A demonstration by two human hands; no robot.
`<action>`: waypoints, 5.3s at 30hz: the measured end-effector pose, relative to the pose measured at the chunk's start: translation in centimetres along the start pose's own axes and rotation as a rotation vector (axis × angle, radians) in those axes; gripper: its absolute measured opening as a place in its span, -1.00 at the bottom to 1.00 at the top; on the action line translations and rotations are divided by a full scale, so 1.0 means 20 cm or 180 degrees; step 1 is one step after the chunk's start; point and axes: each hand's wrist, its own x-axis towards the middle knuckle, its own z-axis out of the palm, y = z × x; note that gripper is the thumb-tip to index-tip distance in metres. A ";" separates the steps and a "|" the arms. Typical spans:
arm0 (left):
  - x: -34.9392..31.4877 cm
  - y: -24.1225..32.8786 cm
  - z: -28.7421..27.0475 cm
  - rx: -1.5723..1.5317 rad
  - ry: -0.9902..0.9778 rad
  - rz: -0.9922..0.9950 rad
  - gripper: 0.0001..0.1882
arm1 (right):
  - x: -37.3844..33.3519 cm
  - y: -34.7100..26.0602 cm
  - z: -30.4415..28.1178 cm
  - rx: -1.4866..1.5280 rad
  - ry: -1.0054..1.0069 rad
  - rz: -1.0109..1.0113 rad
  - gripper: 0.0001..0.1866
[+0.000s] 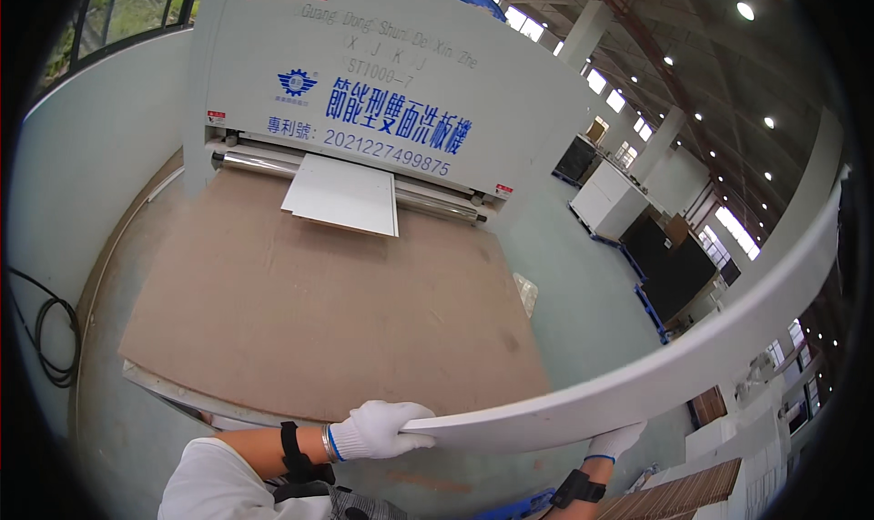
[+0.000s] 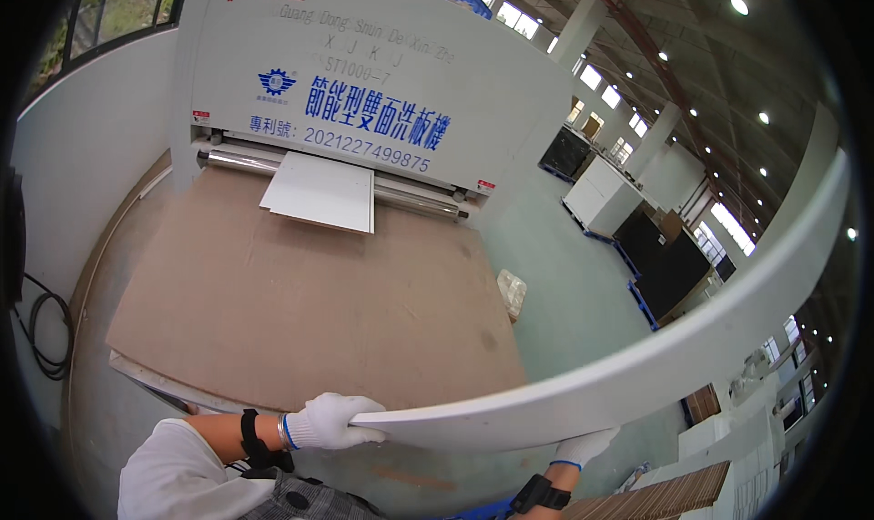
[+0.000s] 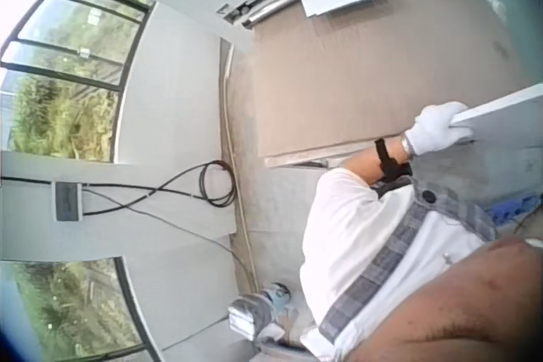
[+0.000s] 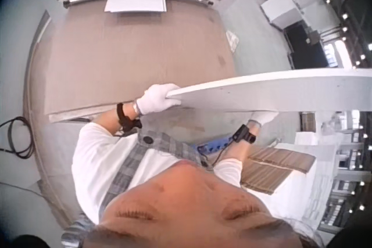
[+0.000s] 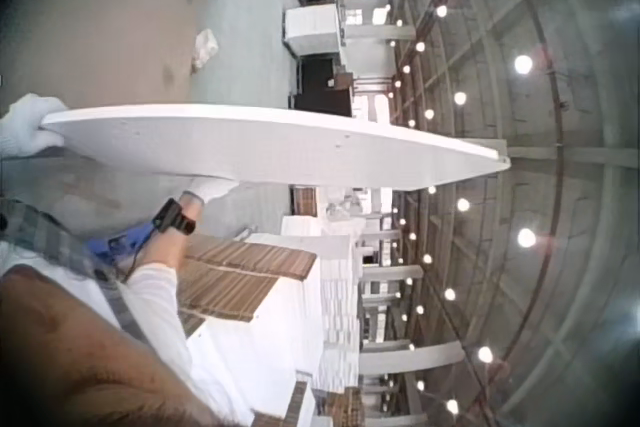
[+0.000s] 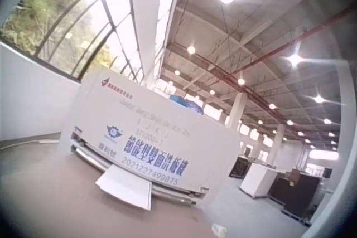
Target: Repeatedly pick up white boards from a pallet and feed them into a processing machine.
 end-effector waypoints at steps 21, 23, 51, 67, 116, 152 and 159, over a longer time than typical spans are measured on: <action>-0.67 -0.66 -0.35 -0.1071 0.0986 -0.2111 -0.35 | -0.75 0.89 0.73 -0.1155 -0.1637 0.1487 -0.48; -0.70 -0.66 -0.33 -0.1370 0.1036 -0.2264 -0.37 | -0.77 0.93 0.74 -0.1354 -0.1750 0.1580 -0.50; -0.79 -0.54 0.02 -0.1843 0.1700 -0.2514 -0.41 | -0.67 1.22 0.64 -0.2729 -0.2480 0.1565 -0.38; -0.89 -0.53 0.04 -0.1794 0.2060 -0.2676 -0.48 | -0.87 1.22 0.72 -0.3569 -0.2731 0.1726 -0.35; -0.52 -1.28 -0.31 -0.2040 0.2199 -0.1464 -0.62 | -0.74 1.17 0.27 -0.1416 -0.3133 0.5164 -0.65; -0.18 -1.45 -0.67 -0.4786 0.2285 -0.0717 -0.51 | -1.03 1.46 0.46 0.1590 -0.3098 0.3869 -0.59; -0.08 -1.52 -0.75 -0.5602 0.2611 -0.1026 -0.54 | -1.08 1.32 0.76 0.0785 -0.1878 0.4352 -0.60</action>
